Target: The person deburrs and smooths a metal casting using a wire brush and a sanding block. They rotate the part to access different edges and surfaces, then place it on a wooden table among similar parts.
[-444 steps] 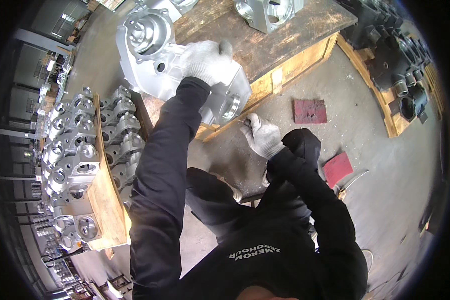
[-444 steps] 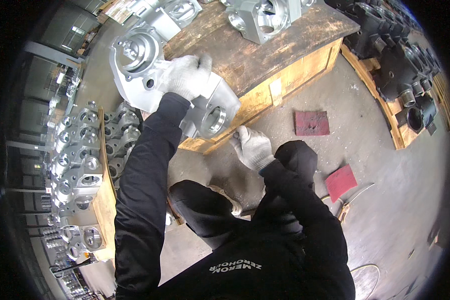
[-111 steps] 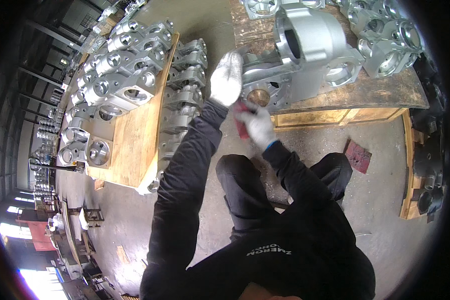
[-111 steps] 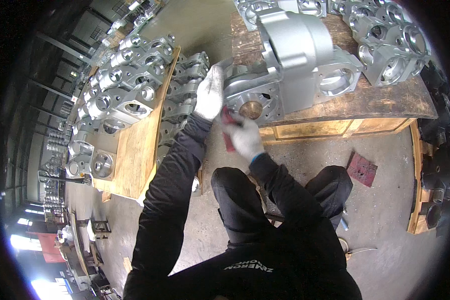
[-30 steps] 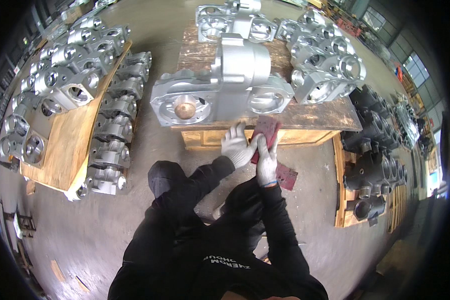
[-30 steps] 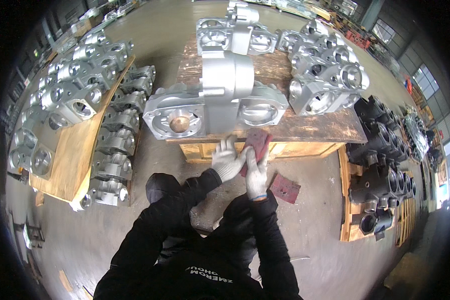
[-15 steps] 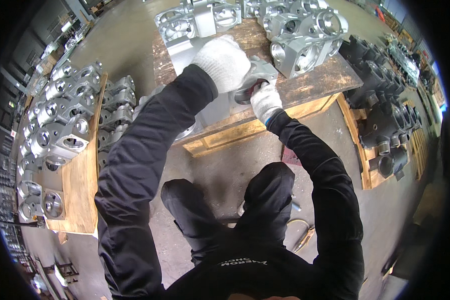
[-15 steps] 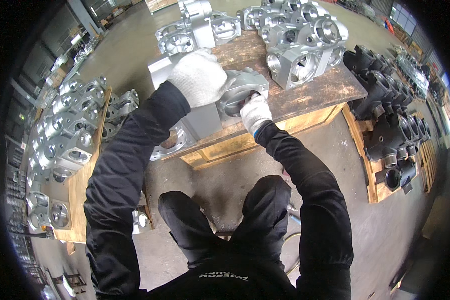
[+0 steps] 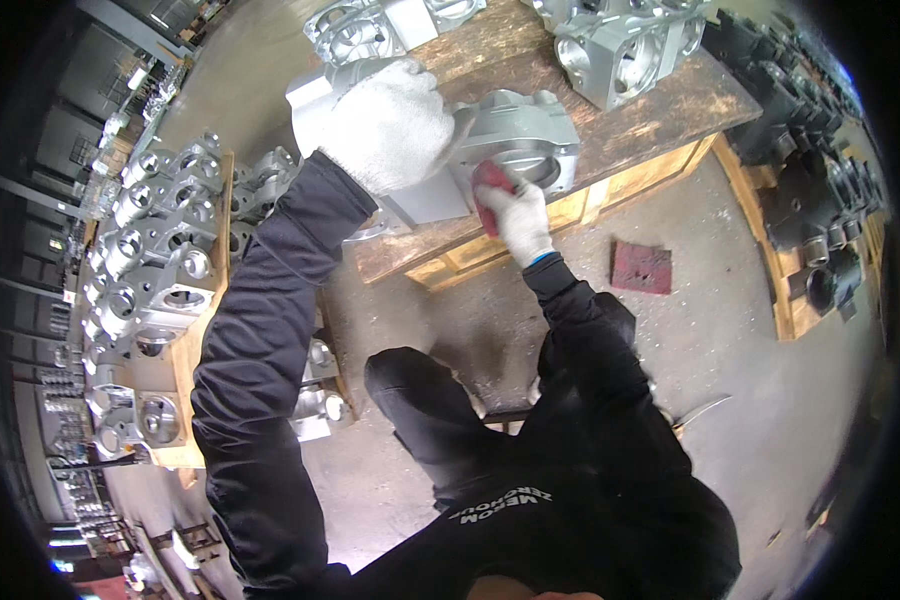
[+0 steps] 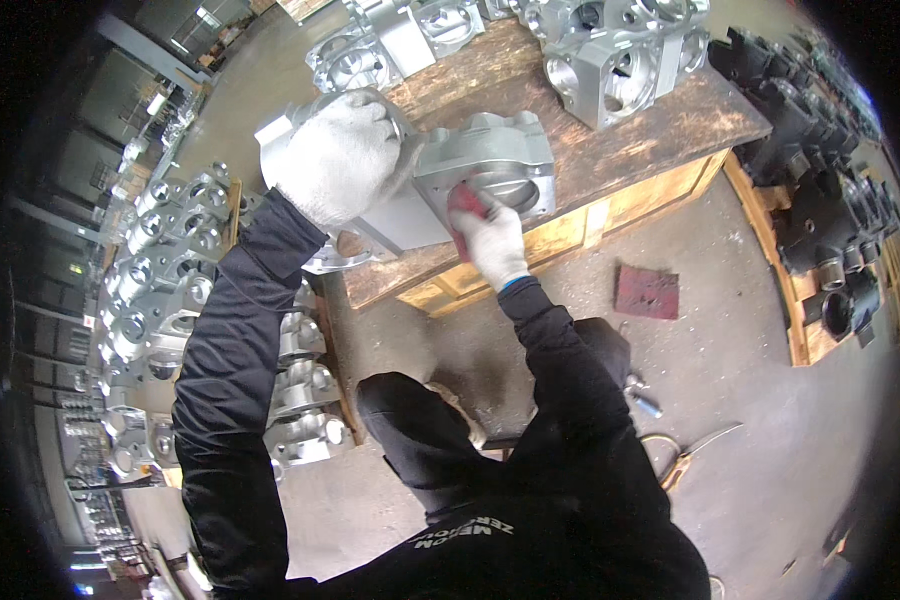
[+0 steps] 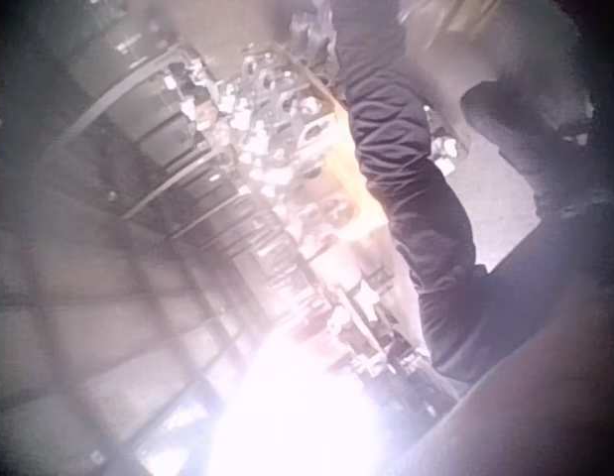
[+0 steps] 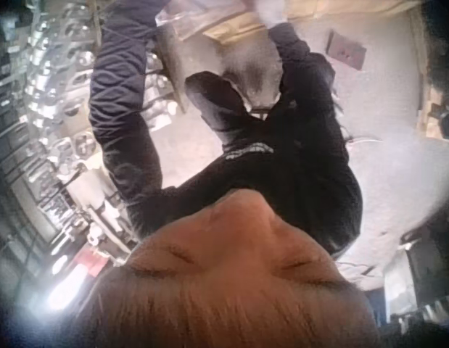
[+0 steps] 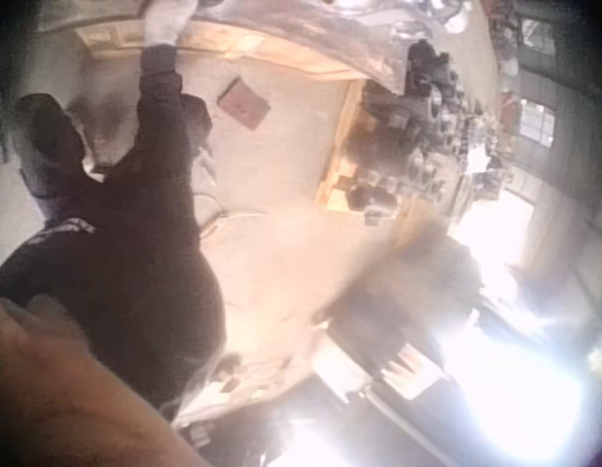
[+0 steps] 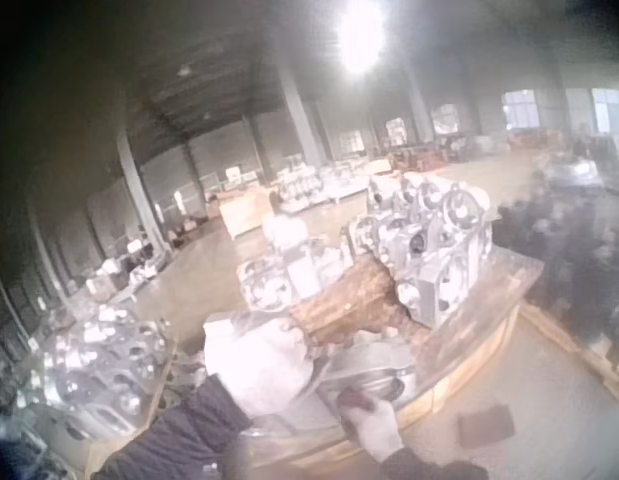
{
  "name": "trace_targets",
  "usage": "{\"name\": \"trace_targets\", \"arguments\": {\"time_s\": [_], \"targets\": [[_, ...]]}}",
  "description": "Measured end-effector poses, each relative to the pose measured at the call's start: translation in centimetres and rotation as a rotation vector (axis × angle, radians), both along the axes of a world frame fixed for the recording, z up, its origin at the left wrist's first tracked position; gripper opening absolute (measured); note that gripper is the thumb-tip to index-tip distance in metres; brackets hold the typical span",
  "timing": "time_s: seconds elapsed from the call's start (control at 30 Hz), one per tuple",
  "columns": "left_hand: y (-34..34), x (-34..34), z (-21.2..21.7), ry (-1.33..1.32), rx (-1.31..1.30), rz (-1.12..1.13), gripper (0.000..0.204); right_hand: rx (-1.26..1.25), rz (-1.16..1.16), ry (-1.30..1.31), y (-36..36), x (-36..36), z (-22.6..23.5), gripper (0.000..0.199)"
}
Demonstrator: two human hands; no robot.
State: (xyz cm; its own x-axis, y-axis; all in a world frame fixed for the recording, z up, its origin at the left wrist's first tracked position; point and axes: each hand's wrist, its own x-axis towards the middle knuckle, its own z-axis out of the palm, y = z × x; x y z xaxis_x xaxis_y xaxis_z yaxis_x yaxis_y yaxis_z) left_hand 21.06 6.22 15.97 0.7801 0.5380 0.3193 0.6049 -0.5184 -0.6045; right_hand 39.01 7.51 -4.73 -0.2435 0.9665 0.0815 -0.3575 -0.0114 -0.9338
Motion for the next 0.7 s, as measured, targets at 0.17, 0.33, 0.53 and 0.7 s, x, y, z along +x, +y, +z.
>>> {"name": "trace_targets", "arguments": {"time_s": [0.17,0.33,0.53,0.7], "targets": [[0.7,-0.4,-0.3,0.066,-0.009,-0.019,0.025,0.635,-0.262,-1.222,-0.1,0.0,0.2,0.038],[0.1,0.5,0.7,0.061,-0.085,0.034,0.013,-0.207,0.059,0.210,1.2,0.2,0.7,0.029],[0.1,0.1,0.6,0.068,0.014,-0.030,0.009,-0.555,0.168,0.971,-0.5,0.3,0.8,0.041],[-0.9,0.1,-0.3,-0.003,-0.053,0.061,0.017,0.394,-0.111,-0.827,0.2,0.1,-0.7,0.047]]}}
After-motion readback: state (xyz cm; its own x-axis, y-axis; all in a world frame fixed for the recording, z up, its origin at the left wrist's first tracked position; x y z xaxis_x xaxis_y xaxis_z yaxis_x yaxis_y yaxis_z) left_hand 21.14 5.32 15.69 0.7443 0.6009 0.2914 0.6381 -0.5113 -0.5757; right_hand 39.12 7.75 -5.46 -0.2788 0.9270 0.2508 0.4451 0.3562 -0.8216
